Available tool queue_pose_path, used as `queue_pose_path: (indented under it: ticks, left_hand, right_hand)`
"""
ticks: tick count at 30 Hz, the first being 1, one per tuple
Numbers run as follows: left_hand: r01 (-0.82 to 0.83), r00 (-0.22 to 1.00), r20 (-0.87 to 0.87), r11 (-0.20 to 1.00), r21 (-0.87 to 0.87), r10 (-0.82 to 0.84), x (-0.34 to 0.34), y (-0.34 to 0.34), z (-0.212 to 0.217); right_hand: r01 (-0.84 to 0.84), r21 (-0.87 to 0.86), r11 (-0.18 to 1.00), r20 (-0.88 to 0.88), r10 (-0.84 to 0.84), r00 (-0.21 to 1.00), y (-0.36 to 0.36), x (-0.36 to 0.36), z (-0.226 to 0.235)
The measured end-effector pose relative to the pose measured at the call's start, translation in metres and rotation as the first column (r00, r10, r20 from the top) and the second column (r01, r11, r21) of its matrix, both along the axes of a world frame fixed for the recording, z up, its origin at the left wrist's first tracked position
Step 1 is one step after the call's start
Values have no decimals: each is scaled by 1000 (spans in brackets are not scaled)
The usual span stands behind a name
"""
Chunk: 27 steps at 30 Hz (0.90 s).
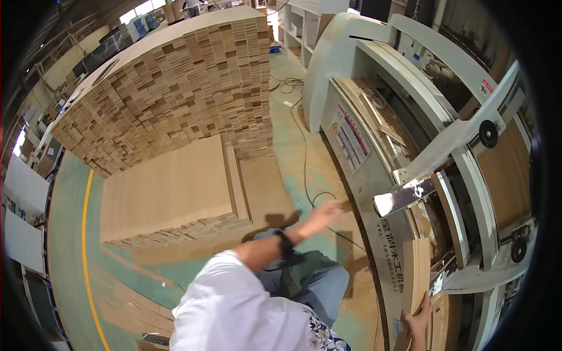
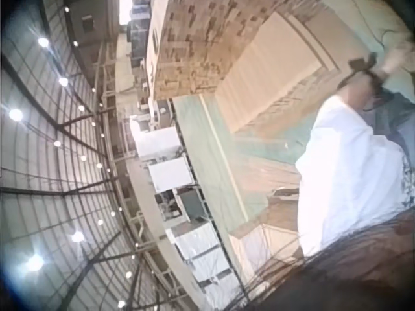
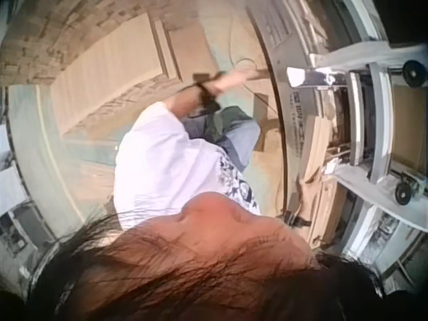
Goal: Operating industrial woodworking machinery to process and organize wood furniture components.
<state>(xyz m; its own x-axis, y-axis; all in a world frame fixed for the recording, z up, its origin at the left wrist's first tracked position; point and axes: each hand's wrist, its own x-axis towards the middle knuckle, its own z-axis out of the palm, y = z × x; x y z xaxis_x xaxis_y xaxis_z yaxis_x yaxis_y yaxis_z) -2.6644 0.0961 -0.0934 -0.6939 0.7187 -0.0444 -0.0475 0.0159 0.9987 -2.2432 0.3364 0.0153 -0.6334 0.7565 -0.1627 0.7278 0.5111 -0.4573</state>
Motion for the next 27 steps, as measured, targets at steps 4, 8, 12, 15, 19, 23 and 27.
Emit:
queue_pose_path:
  ticks: [4,8,12,15,19,23,27]
  left_hand:
    - [-281,845,415,940,-192,338,-25,-158,-16]
    - [-159,716,679,985,-64,160,38,-177,-12]
    - [-122,448,892,985,121,-54,66,-180,-62]
    - [-239,380,925,966,99,0,45,-171,-80]
    - [-487,334,942,859,160,14,2,-195,-107]
    - [-710,175,978,703,43,117,-4,-233,-150]
    - [-742,161,986,664,95,39,-17,-228,-175]
  right_hand:
    - [-97,-617,781,-310,-128,942,-70,-99,43]
    - [-381,-789,482,-458,-48,888,-109,-228,22]
    - [-453,-879,150,-458,2,889,-176,-397,-36]
    - [-373,-927,40,-369,69,927,-215,-504,-92]
    - [-284,-954,-99,-297,165,940,-283,-591,-177]
    - [-188,-980,-58,-197,254,947,-360,-614,-198]
    - [-160,-987,-19,-157,311,937,-364,-635,-237]
